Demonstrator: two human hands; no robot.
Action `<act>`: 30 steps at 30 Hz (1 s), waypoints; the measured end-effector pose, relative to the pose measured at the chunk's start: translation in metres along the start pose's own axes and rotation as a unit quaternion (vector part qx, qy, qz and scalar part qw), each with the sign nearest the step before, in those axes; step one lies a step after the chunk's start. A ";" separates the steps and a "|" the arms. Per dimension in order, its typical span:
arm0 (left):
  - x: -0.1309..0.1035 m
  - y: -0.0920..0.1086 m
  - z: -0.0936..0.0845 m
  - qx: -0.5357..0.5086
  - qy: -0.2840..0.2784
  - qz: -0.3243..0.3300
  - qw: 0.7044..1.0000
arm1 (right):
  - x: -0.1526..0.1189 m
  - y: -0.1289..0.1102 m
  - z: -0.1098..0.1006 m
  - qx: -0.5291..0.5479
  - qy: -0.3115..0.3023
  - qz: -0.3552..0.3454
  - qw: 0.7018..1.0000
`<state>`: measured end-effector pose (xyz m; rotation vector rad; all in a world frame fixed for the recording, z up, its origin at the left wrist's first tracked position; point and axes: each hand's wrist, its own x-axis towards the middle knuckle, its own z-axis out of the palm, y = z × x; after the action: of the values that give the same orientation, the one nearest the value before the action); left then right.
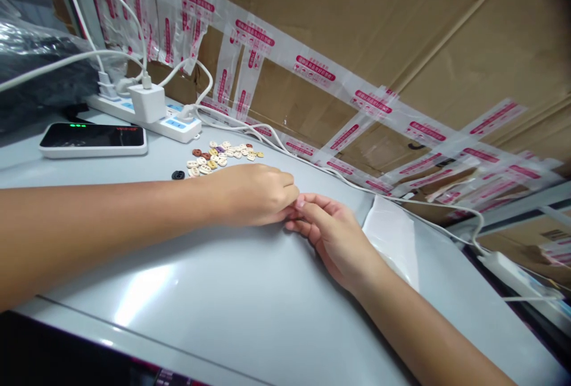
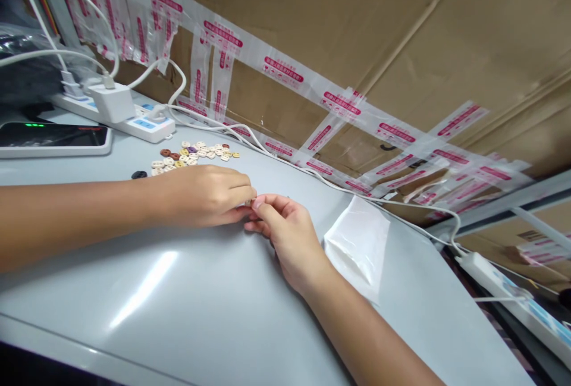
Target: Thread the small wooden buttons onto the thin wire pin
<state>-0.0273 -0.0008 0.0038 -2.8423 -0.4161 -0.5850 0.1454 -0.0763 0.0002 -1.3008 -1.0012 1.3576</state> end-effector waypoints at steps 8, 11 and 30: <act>0.001 0.009 -0.005 0.034 -0.086 -0.012 0.996 | 0.003 0.004 -0.001 -0.020 -0.013 -0.013 1.000; 0.001 0.010 -0.004 0.028 -0.087 -0.022 0.996 | 0.003 0.005 -0.001 -0.026 -0.012 -0.017 0.999; 0.008 0.014 -0.020 0.041 -0.162 -0.036 0.985 | 0.001 0.003 -0.004 -0.033 -0.033 -0.018 0.999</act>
<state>-0.0229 -0.0173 0.0228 -2.8549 -0.5841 -0.1088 0.1494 -0.0762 -0.0037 -1.2868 -1.1175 1.3567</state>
